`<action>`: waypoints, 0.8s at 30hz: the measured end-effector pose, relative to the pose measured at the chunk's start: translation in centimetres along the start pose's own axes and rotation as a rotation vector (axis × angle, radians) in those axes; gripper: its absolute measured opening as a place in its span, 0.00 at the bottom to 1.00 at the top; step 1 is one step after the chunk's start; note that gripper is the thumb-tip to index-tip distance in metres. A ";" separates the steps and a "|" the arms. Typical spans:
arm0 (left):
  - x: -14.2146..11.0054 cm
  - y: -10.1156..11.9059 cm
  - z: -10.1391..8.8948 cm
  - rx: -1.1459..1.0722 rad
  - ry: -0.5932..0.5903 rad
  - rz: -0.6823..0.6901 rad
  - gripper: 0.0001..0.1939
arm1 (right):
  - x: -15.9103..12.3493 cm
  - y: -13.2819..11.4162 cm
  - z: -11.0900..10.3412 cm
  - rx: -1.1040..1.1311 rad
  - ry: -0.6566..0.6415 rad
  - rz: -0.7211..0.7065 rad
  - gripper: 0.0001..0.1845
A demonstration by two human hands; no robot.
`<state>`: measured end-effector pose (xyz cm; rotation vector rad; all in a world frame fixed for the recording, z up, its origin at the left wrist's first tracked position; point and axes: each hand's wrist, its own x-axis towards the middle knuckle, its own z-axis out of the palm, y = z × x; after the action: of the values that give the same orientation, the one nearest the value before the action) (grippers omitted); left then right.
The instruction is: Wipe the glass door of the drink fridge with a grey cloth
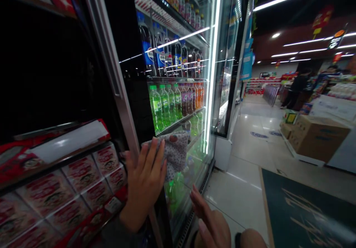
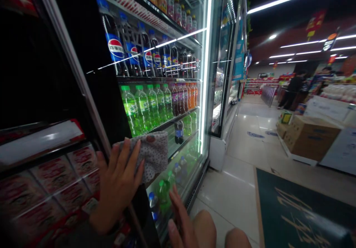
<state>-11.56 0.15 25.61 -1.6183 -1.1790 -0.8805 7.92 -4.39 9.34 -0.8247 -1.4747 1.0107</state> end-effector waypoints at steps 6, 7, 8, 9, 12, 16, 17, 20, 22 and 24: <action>-2.9 -0.5 0.7 -0.089 -0.065 0.021 0.43 | 5.5 -7.7 3.8 -0.016 -0.164 -0.072 0.33; -3.4 -0.6 0.6 -0.111 -0.067 0.032 0.44 | 6.1 -8.5 4.3 -0.024 -0.183 -0.028 0.35; -3.8 -0.8 0.4 -0.131 -0.066 0.047 0.44 | 6.6 -9.1 4.8 -0.026 -0.198 0.020 0.37; -4.3 -1.0 0.1 -0.147 -0.066 0.065 0.43 | 7.0 -9.5 5.3 -0.024 -0.216 0.061 0.39; -5.8 -2.0 -0.6 -0.158 -0.085 0.122 0.41 | 8.4 -9.7 6.3 -0.031 -0.270 0.096 0.42; -8.4 -3.4 -1.1 -0.103 -0.119 0.174 0.42 | 12.2 -7.9 5.9 -0.069 -0.114 0.036 0.46; -8.9 -3.6 -1.2 -0.090 -0.141 0.188 0.42 | 13.5 -6.9 5.6 -0.065 -0.024 0.041 0.49; -9.8 -4.0 -1.6 -0.074 -0.229 0.220 0.42 | 16.7 -2.7 4.8 0.036 0.252 0.156 0.58; -9.9 -4.1 -1.8 -0.071 -0.271 0.233 0.42 | 17.6 0.3 4.5 0.159 0.405 0.304 0.58; -10.0 -4.4 -1.9 -0.070 -0.284 0.256 0.41 | 17.6 2.8 4.2 0.239 0.463 0.391 0.50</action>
<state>-18.68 -4.08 18.27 -1.9480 -1.1074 -0.5457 1.18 12.05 13.57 -1.1077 -0.7986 1.1591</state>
